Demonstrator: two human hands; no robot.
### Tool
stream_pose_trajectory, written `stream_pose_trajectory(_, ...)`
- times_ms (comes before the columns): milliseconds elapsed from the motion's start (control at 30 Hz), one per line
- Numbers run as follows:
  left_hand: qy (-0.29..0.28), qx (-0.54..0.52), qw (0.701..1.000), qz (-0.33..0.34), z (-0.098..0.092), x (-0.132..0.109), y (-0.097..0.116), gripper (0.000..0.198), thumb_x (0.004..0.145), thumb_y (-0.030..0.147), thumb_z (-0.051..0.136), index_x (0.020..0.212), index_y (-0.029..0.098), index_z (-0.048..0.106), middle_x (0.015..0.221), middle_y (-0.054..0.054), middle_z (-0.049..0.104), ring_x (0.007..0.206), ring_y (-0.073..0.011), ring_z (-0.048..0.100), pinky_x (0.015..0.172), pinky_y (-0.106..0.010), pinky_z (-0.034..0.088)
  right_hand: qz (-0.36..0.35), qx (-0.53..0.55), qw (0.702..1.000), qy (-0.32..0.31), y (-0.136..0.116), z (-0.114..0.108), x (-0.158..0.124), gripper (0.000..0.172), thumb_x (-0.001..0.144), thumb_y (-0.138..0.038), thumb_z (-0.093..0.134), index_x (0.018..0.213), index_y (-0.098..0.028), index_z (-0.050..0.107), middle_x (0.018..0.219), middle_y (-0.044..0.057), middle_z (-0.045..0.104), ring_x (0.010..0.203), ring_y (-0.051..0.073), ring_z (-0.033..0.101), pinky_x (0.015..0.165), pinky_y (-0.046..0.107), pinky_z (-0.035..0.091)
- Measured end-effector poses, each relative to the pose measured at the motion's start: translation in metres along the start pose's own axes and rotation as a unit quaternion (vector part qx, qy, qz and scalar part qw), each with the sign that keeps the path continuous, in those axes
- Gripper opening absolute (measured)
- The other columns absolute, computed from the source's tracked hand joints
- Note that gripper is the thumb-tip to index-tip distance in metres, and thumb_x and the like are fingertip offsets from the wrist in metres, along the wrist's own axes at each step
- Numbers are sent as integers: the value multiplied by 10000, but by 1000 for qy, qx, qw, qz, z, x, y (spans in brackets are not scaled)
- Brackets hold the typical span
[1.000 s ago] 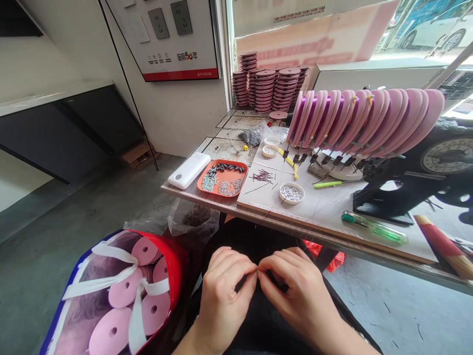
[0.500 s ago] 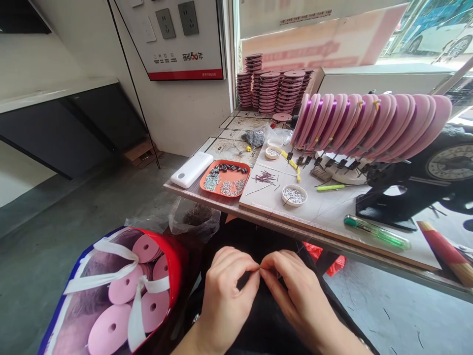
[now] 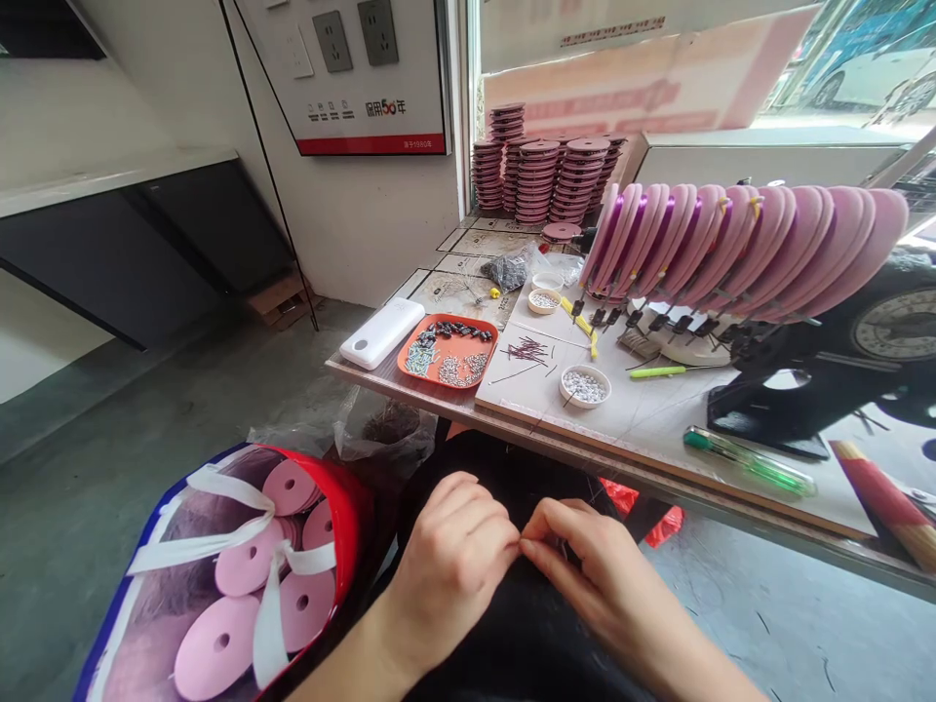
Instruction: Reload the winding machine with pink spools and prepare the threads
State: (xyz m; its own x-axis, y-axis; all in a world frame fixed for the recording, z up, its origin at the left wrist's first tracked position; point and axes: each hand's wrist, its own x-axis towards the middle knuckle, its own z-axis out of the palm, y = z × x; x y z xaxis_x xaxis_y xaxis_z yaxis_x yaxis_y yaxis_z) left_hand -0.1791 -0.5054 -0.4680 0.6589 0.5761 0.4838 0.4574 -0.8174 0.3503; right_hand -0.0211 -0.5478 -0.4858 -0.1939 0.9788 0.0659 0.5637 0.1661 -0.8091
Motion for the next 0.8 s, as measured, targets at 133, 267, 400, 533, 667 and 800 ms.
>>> stream_pose_trajectory(133, -77, 4, 992, 103, -8, 11, -5, 204, 814, 78, 483, 640, 148, 563, 601, -20, 594, 625, -129, 528, 822, -334, 458, 56, 111, 984, -124, 3, -18, 4, 212, 852, -286, 498, 664, -188, 492, 624, -30, 516, 592, 115, 445, 535, 211, 351)
stream_pose_trajectory(267, -92, -64, 990, 87, -7, 18, -6, 124, 806, 140, 539, 686, 153, 568, 654, -23, 610, 667, -139, 540, 832, -333, 448, 66, 185, 974, -116, 4, -25, 4, 233, 862, -349, 480, 707, -179, 515, 664, -23, 501, 639, 118, 439, 574, 210, 366)
stream_pose_trajectory(400, -44, -150, 978, -135, 1, 12, -7, 272, 632, 148, 728, 859, 173, 579, 848, -28, 629, 815, -174, 573, 763, -290, 472, 67, 194, 979, -2, 8, -21, 2, 236, 868, -373, 468, 738, -181, 510, 667, -27, 478, 625, 110, 418, 573, 204, 358)
stream_pose_trajectory(533, -45, -238, 938, -248, 3, 4, -6, 159, 709, 214, 669, 846, 195, 589, 879, -26, 608, 844, -168, 573, 769, -275, 464, 57, 201, 978, 30, 9, -16, 2, 236, 866, -366, 468, 722, -182, 505, 648, -27, 477, 607, 108, 415, 561, 200, 355)
stream_pose_trajectory(667, -39, -271, 927, -257, 2, 2, -4, 100, 820, 267, 545, 773, 183, 571, 808, -20, 586, 786, -146, 558, 745, -262, 442, 48, 193, 980, 24, 9, -11, 4, 246, 870, -366, 457, 711, -183, 500, 661, -17, 501, 617, 114, 439, 571, 205, 377)
stream_pose_trajectory(800, -43, -245, 934, -257, 2, 4, -3, 118, 841, 231, 508, 742, 179, 545, 786, -15, 575, 771, -141, 540, 711, -255, 424, 5, 100, 994, 48, 8, -9, 6, 144, 855, -321, 489, 864, -188, 541, 685, 0, 555, 648, 139, 508, 606, 237, 411)
